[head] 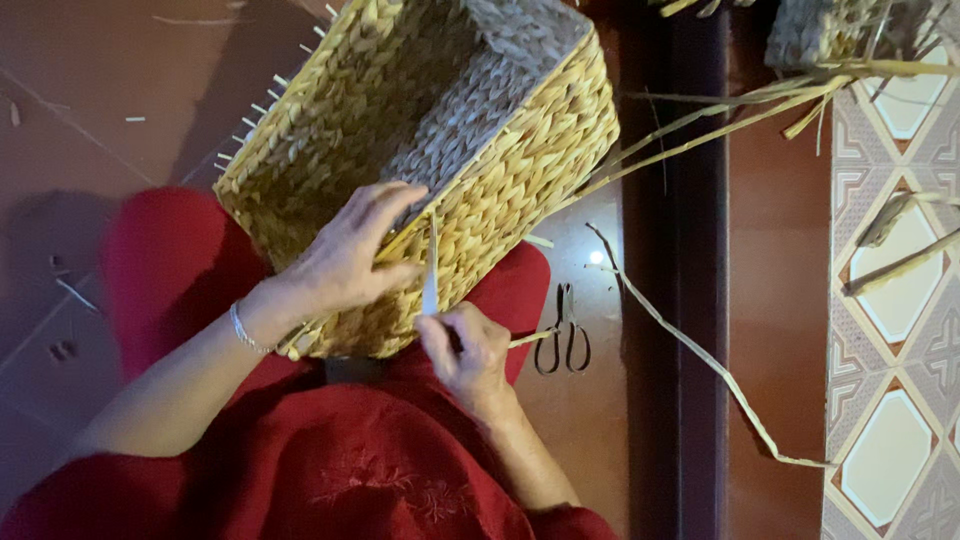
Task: The person sits on the floor with a woven water-hyacinth basket on their lap and attaches a flat wooden strip along the basket's rim, tucking and threading the strip into the woven edge and pulling it tight section by section. They work the strip around the rim, pressing the weave down and adjusting the binding as they go.
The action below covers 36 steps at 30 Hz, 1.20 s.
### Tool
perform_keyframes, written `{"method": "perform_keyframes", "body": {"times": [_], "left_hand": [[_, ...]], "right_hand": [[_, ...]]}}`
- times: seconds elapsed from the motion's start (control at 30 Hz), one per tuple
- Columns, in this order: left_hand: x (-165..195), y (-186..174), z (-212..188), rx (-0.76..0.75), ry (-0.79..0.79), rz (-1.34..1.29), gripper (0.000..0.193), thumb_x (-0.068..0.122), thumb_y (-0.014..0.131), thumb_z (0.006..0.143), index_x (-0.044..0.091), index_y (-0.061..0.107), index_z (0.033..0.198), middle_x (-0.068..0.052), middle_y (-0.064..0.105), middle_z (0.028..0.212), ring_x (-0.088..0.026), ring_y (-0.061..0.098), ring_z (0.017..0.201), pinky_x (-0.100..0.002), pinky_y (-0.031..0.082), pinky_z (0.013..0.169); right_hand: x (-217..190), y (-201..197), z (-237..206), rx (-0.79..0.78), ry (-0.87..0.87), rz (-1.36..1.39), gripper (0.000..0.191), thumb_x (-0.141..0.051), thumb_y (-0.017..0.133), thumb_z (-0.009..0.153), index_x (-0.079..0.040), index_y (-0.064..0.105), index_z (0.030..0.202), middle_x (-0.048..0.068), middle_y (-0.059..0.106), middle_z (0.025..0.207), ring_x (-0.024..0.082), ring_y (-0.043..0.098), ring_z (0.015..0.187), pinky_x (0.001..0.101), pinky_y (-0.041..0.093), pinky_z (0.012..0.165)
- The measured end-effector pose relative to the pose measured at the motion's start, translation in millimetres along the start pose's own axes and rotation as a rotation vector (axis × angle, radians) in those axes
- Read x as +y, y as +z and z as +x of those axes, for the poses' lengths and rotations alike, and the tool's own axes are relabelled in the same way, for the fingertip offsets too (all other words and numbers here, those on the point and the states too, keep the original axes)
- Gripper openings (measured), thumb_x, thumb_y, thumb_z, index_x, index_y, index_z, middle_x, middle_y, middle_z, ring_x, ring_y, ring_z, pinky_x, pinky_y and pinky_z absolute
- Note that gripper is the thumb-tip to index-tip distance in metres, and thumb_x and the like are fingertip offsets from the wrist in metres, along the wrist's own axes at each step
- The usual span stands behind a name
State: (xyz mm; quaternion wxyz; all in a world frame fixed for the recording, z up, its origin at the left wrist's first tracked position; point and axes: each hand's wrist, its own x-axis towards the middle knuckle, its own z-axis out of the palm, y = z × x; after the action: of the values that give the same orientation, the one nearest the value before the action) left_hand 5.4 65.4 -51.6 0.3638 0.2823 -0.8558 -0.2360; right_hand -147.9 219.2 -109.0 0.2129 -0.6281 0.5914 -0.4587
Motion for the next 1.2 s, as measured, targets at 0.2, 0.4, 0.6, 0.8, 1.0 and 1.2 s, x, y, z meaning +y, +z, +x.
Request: {"method": "perform_keyframes", "body": {"times": [0.2,0.4,0.6,0.8,1.0,1.2], "left_hand": [[-1,10,-23,0.120,-0.051,-0.152,0.039,0.019,0.069,0.097,0.003,0.061,0.132,-0.018,0.070,0.123,-0.030,0.069,0.111,-0.038,0.058,0.096],[-21,-6,-28,0.269,-0.670,-0.789,0.021,0.013,0.066,0.103,-0.001,0.073,0.117,-0.010,0.076,0.103,-0.019,0.072,0.091,-0.028,0.060,0.084],[-38,-54,-41,0.370,-0.704,-0.709,0.015,0.010,0.073,0.103,-0.002,0.074,0.111,-0.013,0.073,0.100,-0.019,0.070,0.083,-0.030,0.058,0.078],[-69,-93,-39,0.711,-0.740,-0.946,0.014,0.002,0.069,0.113,-0.006,0.065,0.123,-0.018,0.072,0.103,-0.024,0.072,0.080,-0.035,0.061,0.068],[-115,-110,-44,0.928,-0.608,-0.757,0.022,0.000,0.072,0.105,0.001,0.059,0.122,-0.011,0.070,0.094,-0.019,0.074,0.071,-0.029,0.061,0.059],[-139,-128,-52,0.627,-0.744,-0.374,0.015,0.001,0.060,0.109,-0.006,0.068,0.119,-0.017,0.070,0.105,-0.017,0.069,0.080,-0.026,0.057,0.073]], "right_hand": [[-14,35,8,-0.197,-0.342,0.155,0.015,-0.017,0.076,0.093,-0.008,0.068,0.084,0.006,0.065,0.072,0.016,0.060,0.061,0.0315,0.048,0.053],[23,15,59,-0.033,-0.097,0.012,0.028,-0.008,0.068,0.101,-0.007,0.065,0.129,0.005,0.071,0.094,0.015,0.069,0.077,0.0290,0.059,0.066],[35,-5,99,-0.145,0.027,-0.208,0.045,-0.010,0.076,0.095,-0.018,0.064,0.138,0.006,0.063,0.069,0.015,0.060,0.056,0.0323,0.051,0.055],[38,5,108,-0.072,-0.035,-0.162,0.032,-0.017,0.081,0.096,-0.019,0.065,0.123,0.001,0.068,0.073,0.011,0.063,0.059,0.0283,0.049,0.056],[47,31,78,0.083,0.129,0.233,0.050,-0.008,0.078,0.094,-0.006,0.051,0.136,-0.001,0.060,0.079,0.007,0.057,0.068,0.0223,0.047,0.060],[55,45,62,0.166,0.230,0.206,0.038,-0.006,0.083,0.089,-0.004,0.053,0.111,-0.004,0.057,0.079,0.003,0.052,0.067,0.0203,0.045,0.060]]}}
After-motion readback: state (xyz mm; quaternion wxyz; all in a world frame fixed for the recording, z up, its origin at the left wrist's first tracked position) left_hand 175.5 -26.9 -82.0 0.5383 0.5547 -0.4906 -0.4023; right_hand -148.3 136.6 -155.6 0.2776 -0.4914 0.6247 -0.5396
